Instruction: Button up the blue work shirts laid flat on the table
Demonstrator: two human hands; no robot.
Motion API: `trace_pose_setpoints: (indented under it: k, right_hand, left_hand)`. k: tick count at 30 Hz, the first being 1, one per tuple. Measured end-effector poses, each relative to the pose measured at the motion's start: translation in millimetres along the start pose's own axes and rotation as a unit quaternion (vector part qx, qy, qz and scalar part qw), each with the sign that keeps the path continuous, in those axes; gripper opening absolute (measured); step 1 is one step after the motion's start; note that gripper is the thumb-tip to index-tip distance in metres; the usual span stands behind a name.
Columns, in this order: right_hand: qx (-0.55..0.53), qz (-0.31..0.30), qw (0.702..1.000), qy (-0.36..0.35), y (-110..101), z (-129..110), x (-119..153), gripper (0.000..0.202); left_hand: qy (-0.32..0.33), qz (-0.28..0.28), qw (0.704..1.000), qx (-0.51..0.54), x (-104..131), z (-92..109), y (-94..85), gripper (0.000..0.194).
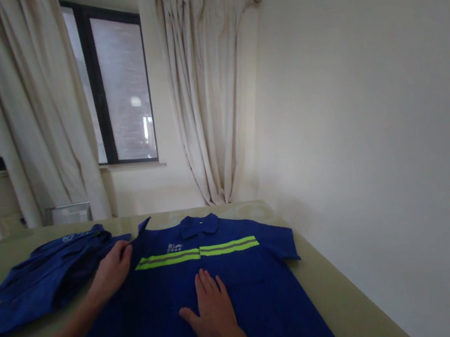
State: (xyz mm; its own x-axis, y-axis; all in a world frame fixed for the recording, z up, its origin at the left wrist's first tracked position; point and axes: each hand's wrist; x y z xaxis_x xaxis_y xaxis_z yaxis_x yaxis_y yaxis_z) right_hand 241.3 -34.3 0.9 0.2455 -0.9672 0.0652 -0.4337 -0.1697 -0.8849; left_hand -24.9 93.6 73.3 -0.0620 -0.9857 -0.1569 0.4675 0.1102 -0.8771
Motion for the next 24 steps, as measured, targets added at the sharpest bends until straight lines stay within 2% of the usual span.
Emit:
trace_pose_setpoints:
  k: [3,4,6,8,10,13,17,20,22,24]
  right_hand:
    - [-0.050,0.044,0.998,0.020,0,4,-2,0.075]
    - [-0.072,0.066,0.995,0.032,0,6,-3,0.072]
    - [-0.115,0.107,0.986,0.058,-1,10,-4,0.068]
    - [-0.140,0.127,0.979,0.072,0,14,-5,0.067]
    - [-0.146,0.138,0.977,0.070,2,17,-7,0.067]
    - [-0.154,0.184,0.969,0.066,4,25,-12,0.065]
    - [-0.155,0.317,0.926,0.135,-13,56,-13,0.065]
    - [-0.174,0.396,0.861,0.267,-45,97,-2,0.069]
    - [-0.201,0.400,0.822,0.351,-67,125,8,0.074]
    - [-0.220,0.394,0.816,0.361,-85,148,16,0.074]
  left_hand:
    - [0.163,-0.087,0.979,0.088,2,33,12.4,0.040]
    - [0.192,-0.107,0.970,0.104,5,40,19.6,0.045]
    - [0.192,-0.114,0.970,0.095,13,44,38.6,0.055]
    - [0.165,-0.112,0.979,0.044,23,37,61.6,0.062]
    - [0.154,-0.138,0.978,-0.021,31,22,83.5,0.071]
    - [0.156,-0.165,0.969,-0.101,35,-1,104.0,0.076]
    - [0.158,-0.161,0.966,-0.124,31,-24,107.2,0.076]
    - [0.155,-0.168,0.964,-0.134,30,-37,98.8,0.077]
    - [0.136,-0.174,0.964,-0.145,30,-38,89.7,0.078]
    - [0.105,-0.178,0.966,-0.154,30,-29,80.3,0.078]
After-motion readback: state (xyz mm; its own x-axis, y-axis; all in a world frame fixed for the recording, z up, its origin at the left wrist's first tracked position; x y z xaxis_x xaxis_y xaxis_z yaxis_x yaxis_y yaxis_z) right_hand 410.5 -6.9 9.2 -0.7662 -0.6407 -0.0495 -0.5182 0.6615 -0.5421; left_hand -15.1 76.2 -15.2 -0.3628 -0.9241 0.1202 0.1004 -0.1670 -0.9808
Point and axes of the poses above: each hand's wrist, its own x-axis away from the middle knuckle, its own y-axis out of the palm, z = x × y, and after that the axes turned 11 degrees about -z, right-handed
